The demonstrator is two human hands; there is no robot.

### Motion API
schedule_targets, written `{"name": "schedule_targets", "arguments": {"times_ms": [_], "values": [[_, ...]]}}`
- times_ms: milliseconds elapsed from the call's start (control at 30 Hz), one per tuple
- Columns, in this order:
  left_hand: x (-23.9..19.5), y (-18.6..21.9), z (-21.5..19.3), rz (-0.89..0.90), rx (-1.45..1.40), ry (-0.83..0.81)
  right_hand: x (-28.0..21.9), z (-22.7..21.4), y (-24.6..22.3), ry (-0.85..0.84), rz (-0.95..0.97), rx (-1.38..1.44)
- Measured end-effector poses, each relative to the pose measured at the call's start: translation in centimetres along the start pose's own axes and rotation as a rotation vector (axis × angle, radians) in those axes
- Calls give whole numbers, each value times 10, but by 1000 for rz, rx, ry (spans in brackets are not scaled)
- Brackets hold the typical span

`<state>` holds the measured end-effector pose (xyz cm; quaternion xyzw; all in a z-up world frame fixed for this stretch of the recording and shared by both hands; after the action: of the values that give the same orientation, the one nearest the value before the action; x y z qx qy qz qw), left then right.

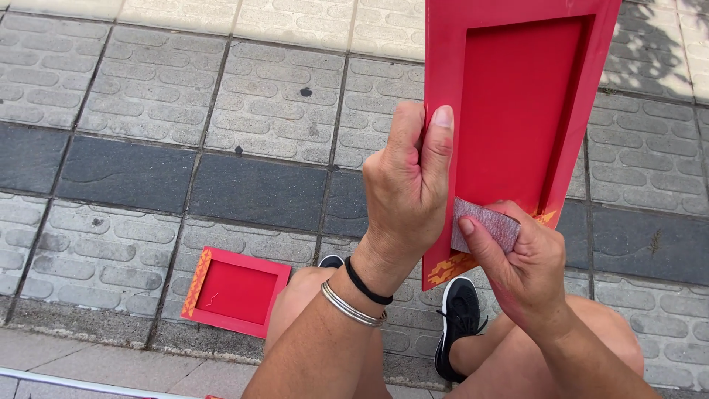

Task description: Sanding the edges and decorative patterns of a red wooden frame using a piece of sandpaper.

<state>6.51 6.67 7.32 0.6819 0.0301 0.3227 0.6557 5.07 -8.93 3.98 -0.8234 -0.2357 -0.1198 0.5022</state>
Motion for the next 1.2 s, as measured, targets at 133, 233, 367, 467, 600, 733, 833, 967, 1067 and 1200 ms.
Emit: {"name": "schedule_targets", "arguments": {"times_ms": [133,233,367,467,600,733,833,967,1067,1200], "values": [[2,2,-1,10,79,-27,-4,9,1,-103,76,-61],[2,-1,0,13,87,-25,-4,8,0,-103,77,-109],[1,1,5,-1,60,-46,-6,3,2,-38,79,-87],[-3,5,8,-13,80,-55,-6,-1,0,-6,52,-83],[-6,6,11,-12,103,-58,-3,-2,-2,13,22,-47],[-10,7,13,-16,65,-80,-2,-8,-4,43,22,-106],[-15,7,19,-63,55,-131,-2,-15,-1,90,12,-87],[-21,9,28,-61,30,-185,-1,-24,2,130,27,-89],[-26,10,35,-52,39,-217,0,-31,5,159,42,-66],[-34,15,46,-31,54,-285,2,-43,7,213,41,-46]]}}
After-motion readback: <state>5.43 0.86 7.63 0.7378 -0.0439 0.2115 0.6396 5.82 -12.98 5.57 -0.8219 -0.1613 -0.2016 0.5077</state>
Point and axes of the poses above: each hand's wrist, its own x-axis towards the middle knuckle, its own z-axis out of the palm, y = z × x, the point moved 10 cm from there along x, towards the middle knuckle, and after that the axes turned 7 degrees about -z, right-handed, at the moved point
